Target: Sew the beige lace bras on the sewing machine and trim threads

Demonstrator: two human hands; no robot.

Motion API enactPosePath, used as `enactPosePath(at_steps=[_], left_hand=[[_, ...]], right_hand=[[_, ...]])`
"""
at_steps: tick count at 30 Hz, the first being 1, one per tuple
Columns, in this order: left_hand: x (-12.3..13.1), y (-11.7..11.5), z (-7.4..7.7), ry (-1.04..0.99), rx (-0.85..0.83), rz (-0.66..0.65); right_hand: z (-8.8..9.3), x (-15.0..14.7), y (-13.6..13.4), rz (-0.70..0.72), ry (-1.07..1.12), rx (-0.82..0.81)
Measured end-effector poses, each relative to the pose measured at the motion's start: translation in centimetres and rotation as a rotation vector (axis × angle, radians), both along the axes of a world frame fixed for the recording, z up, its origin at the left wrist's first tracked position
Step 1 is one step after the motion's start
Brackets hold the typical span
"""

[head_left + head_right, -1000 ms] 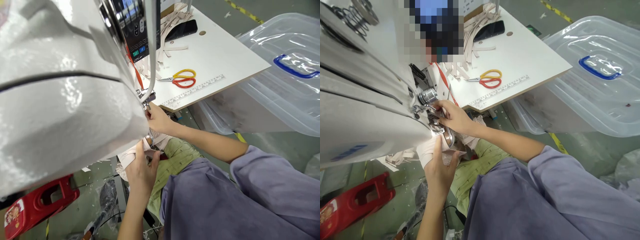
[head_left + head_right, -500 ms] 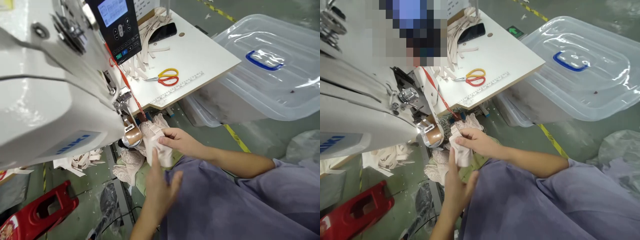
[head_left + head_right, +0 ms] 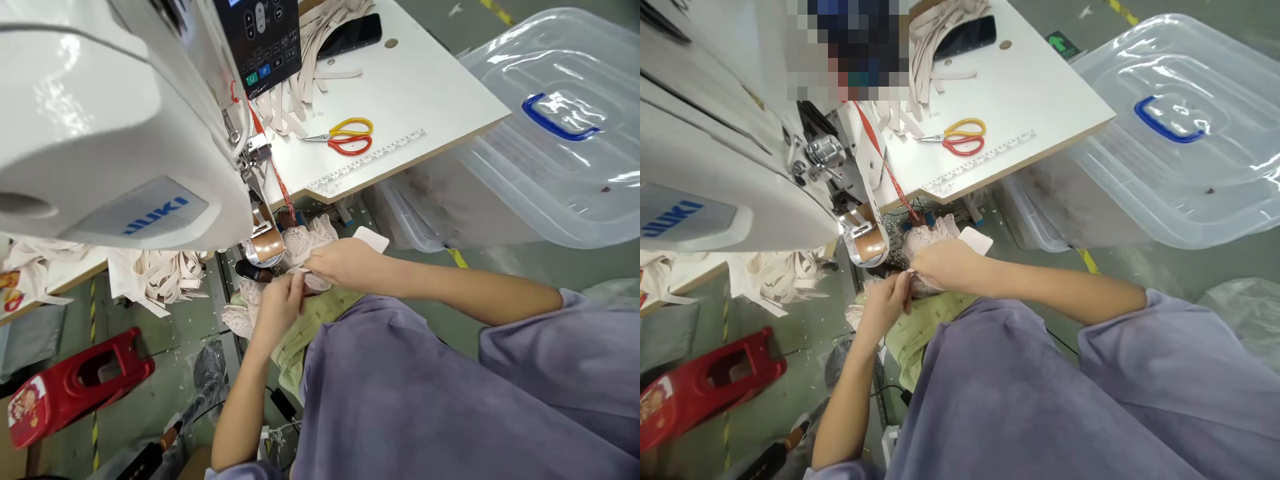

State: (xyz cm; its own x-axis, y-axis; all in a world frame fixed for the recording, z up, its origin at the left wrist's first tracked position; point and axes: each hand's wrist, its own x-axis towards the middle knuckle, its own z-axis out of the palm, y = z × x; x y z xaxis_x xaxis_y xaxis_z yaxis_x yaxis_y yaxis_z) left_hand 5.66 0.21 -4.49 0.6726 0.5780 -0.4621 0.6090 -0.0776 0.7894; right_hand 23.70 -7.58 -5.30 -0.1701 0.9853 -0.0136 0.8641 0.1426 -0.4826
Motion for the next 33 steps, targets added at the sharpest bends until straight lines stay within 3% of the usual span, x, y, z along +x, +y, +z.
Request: enactPosePath(at_steps=[3, 6, 8, 11, 14, 17, 19, 26, 33], left_hand=[[-0.3, 0.6, -1.7, -0.212, -0.559, 0.176], [-0.9, 0.6, -2.4, -0.304, -0.712, 0.311], [-1.5, 0.2, -2.5, -0.346, -0.674, 0.38], [-2.1, -0.4, -2.0, -0.405, -0.453, 0.444], [-2.5, -0.8, -1.1, -0.379, -0.178, 0.385], [-2.6, -0.8, -0.2, -0.297, -0.025, 0.307], [-2.6, -0.8, 0.2, -0.254, 0.005, 0.291], [-2.5, -0.8, 0.4, -0.21, 0.02, 0.314], [-2.3, -0.7, -0.6, -0.268, -0.159, 0.387]], right_hand=[[-1.9, -0.6, 0.7, 0.011, -0.083, 0.121], [-3.1, -0.8, 0.7, -0.006, 0.028, 0.313], [-3.3, -1.1, 0.3, -0.132, 0.172, 0.449], [-3.1, -2.0, -0.3, -0.28, 0.339, 0.528], [-2.9, -3.1, -0.3, -0.244, 0.347, 0.455], [-2.6, -3.7, 0.1, -0.274, 0.295, 0.435], [-2.5, -3.7, 0.4, -0.304, 0.255, 0.436], [-2.2, -3.7, 0.5, -0.201, 0.205, 0.339], [-4.5, -4.3, 0.6, -0.234, 0.155, 0.609]])
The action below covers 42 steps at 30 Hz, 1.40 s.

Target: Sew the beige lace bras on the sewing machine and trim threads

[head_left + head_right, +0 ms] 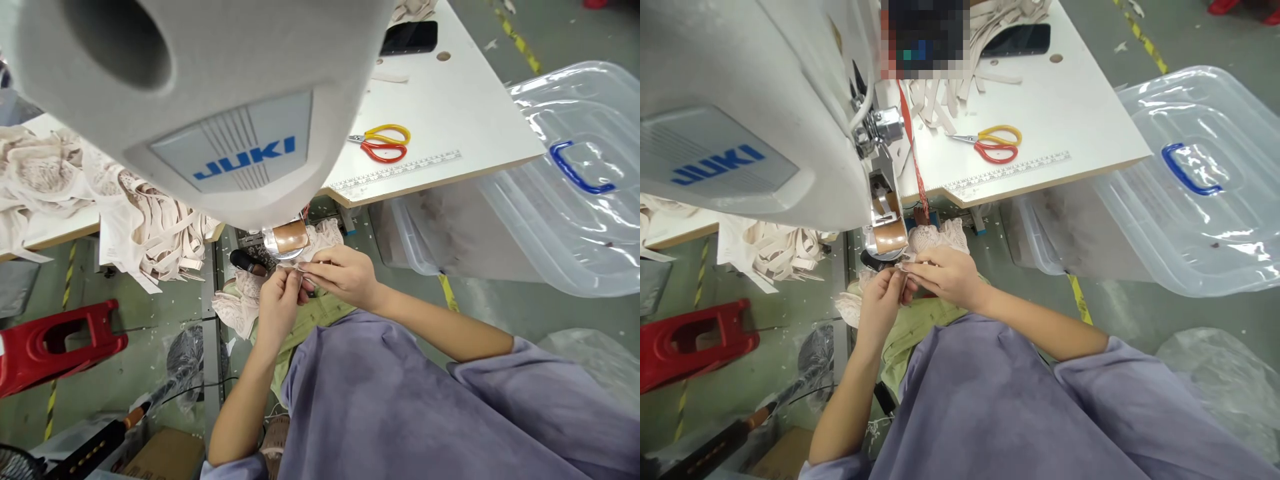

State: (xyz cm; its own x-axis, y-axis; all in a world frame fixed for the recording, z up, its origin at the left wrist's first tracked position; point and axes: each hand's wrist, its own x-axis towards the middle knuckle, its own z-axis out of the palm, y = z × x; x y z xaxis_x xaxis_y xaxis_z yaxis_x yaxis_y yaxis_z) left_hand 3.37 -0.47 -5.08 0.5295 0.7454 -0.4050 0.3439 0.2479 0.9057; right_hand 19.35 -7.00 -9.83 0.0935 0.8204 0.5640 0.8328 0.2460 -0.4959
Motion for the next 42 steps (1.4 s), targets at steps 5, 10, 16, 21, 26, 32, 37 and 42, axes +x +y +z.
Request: enactPosePath(at_steps=[5, 10, 16, 21, 26, 32, 37, 42], left_hand=[[0.8, 0.3, -0.2, 0.009, -0.019, 0.069], [1.2, 0.2, -0.1, 0.003, -0.019, 0.034], [1.1, 0.1, -0.1, 0.032, 0.011, 0.025], [0.5, 0.7, -1.6, -0.019, -0.073, 0.009], [-0.3, 1.3, -2.5, -0.062, -0.142, 0.03], [-0.9, 0.9, -0.9, -0.179, -0.302, 0.052], [-1.5, 1.3, -0.6, -0.359, -0.477, 0.219], [-2.0, 1.7, -0.7, -0.394, -0.509, 0.231]], right_hand=[[-0.8, 0.7, 0.7, -0.006, -0.048, 0.006], [-0.6, 1.3, 0.4, 0.001, -0.028, -0.069], [-1.1, 0.2, -0.1, 0.025, 0.069, 0.149], [-1.7, 3.3, 0.5, 0.184, -0.044, 0.054], [0.0, 16.3, 5.4, -0.382, -0.113, -0.394], [1.5, 24.7, 9.8, -0.349, -0.452, -0.767], [2.5, 19.8, 4.0, -0.294, -0.259, -0.701], [5.1, 10.5, -4.7, -0.018, 0.014, -0.771]])
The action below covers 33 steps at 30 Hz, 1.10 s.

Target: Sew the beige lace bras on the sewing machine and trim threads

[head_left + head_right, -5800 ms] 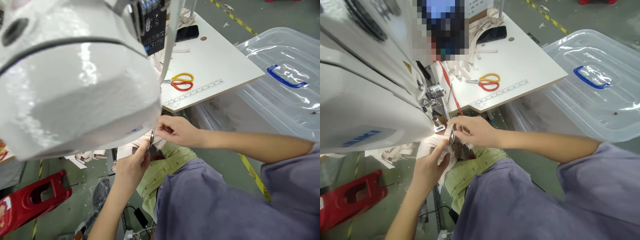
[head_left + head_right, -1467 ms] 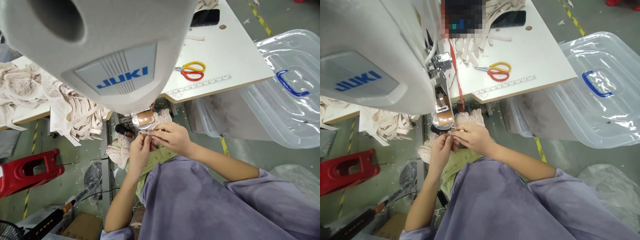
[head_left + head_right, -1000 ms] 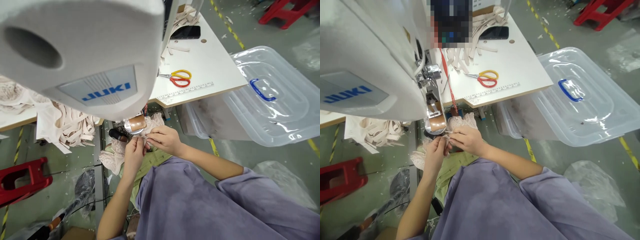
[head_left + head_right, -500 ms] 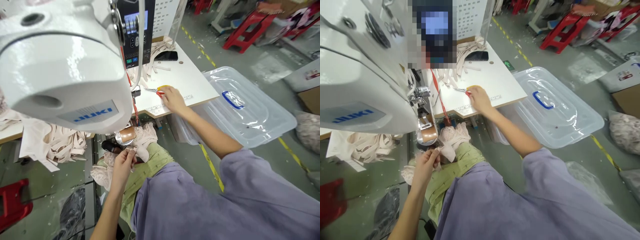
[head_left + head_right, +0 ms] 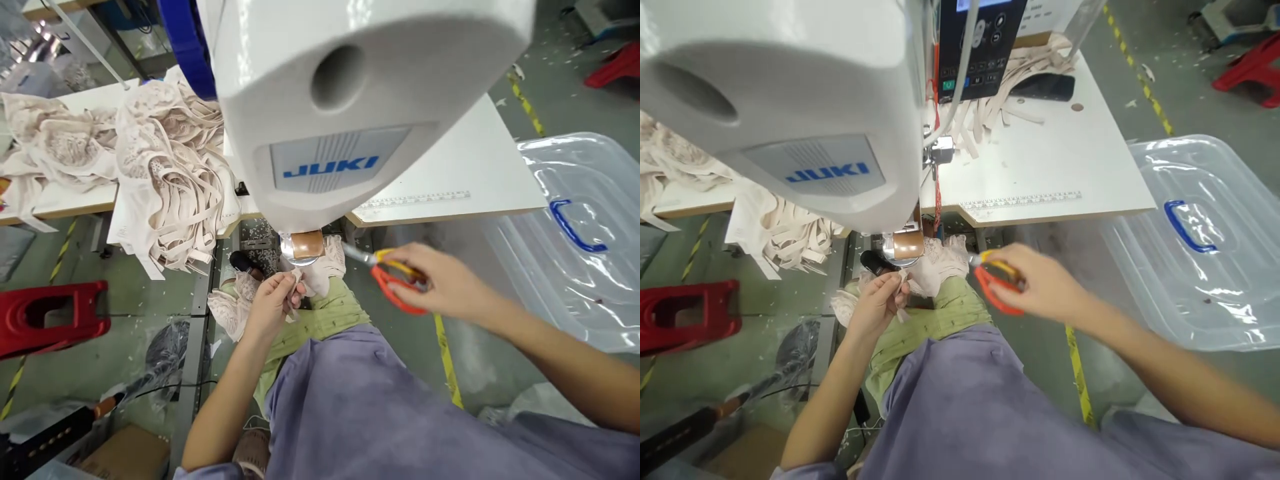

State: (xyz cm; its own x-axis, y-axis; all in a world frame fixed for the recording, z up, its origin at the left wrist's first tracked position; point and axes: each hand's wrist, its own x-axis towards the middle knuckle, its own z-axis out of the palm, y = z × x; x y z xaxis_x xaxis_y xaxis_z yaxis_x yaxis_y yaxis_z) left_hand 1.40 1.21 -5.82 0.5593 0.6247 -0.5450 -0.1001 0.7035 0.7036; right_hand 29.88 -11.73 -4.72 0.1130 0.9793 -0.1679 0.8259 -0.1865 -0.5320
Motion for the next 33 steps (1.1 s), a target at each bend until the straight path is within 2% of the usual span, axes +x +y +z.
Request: enactPosePath(at_steps=[3, 7, 11, 14, 20, 23, 28, 33], left_hand=[[0.1, -0.1, 0.0, 0.058, 0.08, -0.027], [0.2, -0.4, -0.1, 0.155, 0.185, -0.106], [0.1, -0.6, -0.1, 0.205, 0.233, -0.126], [-0.1, -0.5, -0.1, 0.215, 0.225, -0.124], [-0.5, -0.1, -0.4, 0.107, 0.116, -0.051], [-0.8, 0.0, -0.7, 0.081, 0.093, -0.034], [-0.9, -0.1, -1.0, 0.124, 0.192, -0.037], [-0.9, 0.0, -0.8, 0.257, 0.295, -0.04]], right_hand=[[0.6, -4.2, -1.6, 0.143, 0.041, 0.023], [0.1, -6.5, -0.2, 0.168, 0.012, 0.112], [-0.6, -6.7, 1.1, 0.229, 0.029, 0.061], [-0.8, -6.4, 1.0, 0.239, 0.077, 0.029], [-1.1, -5.7, -0.4, 0.05, 0.265, 0.005], [-1.3, -6.1, -0.6, 0.046, 0.355, -0.008], [-1.3, -7.7, 0.5, 0.093, 0.368, -0.013], [-1.4, -8.9, 2.2, 0.071, 0.358, -0.026]])
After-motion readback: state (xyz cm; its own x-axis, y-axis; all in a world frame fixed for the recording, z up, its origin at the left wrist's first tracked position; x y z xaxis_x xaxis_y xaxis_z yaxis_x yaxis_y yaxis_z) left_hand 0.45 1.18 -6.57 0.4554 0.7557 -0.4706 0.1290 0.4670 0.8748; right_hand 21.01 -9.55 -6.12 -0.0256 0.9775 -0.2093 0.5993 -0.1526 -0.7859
